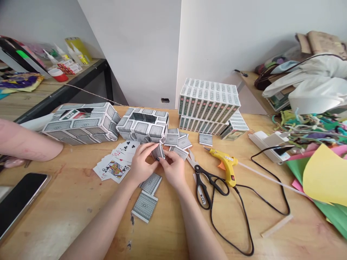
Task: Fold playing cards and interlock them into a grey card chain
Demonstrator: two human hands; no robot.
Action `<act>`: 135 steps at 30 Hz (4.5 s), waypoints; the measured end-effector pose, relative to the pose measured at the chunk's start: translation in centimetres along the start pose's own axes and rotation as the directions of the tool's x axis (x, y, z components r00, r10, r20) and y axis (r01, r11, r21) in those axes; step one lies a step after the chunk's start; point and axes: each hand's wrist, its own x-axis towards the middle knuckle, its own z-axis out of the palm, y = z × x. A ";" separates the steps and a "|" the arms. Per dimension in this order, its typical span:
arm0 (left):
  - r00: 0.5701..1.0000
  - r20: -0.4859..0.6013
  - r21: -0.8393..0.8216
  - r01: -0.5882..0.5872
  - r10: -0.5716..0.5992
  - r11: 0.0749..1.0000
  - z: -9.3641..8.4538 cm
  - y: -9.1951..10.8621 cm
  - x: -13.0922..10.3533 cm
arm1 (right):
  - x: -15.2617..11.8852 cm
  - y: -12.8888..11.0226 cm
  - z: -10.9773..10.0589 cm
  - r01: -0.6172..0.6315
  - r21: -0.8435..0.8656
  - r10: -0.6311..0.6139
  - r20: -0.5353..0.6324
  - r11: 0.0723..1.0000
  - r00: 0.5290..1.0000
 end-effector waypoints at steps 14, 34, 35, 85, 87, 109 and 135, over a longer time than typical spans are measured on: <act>1.000 0.011 -0.156 0.009 -0.007 0.988 -0.7 0.8 0.4 | -0.1 -0.6 0.3 -0.068 0.065 0.073 -0.080 0.996 0.994; 0.943 0.096 -0.161 0.330 -0.318 0.930 -0.3 0.7 0.1 | 0.2 -0.8 0.1 -0.037 0.128 0.052 -0.121 0.991 0.991; 0.944 0.096 -0.163 0.327 -0.315 0.931 -0.3 0.7 0.1 | 0.2 -0.8 0.1 -0.044 0.126 0.060 -0.123 0.991 0.991; 0.900 0.269 -0.475 0.433 -0.342 0.766 -0.1 -0.1 0.7 | 0.5 -0.3 0.3 -0.136 0.355 0.219 -0.205 0.925 0.954; 0.901 0.261 -0.460 0.432 -0.346 0.776 -0.1 -0.1 0.6 | 0.4 -0.4 0.4 -0.142 0.328 0.221 -0.217 0.934 0.951; 0.901 0.201 -0.303 0.430 -0.384 0.850 -0.3 1.6 0.3 | -0.7 -1.5 1.3 -0.209 0.234 0.191 0.097 0.950 0.977; 0.904 0.109 -0.123 0.426 -0.415 0.896 0.1 2.4 0.6 | -1.3 0.3 1.7 0.173 -0.589 -0.327 -0.166 0.789 0.930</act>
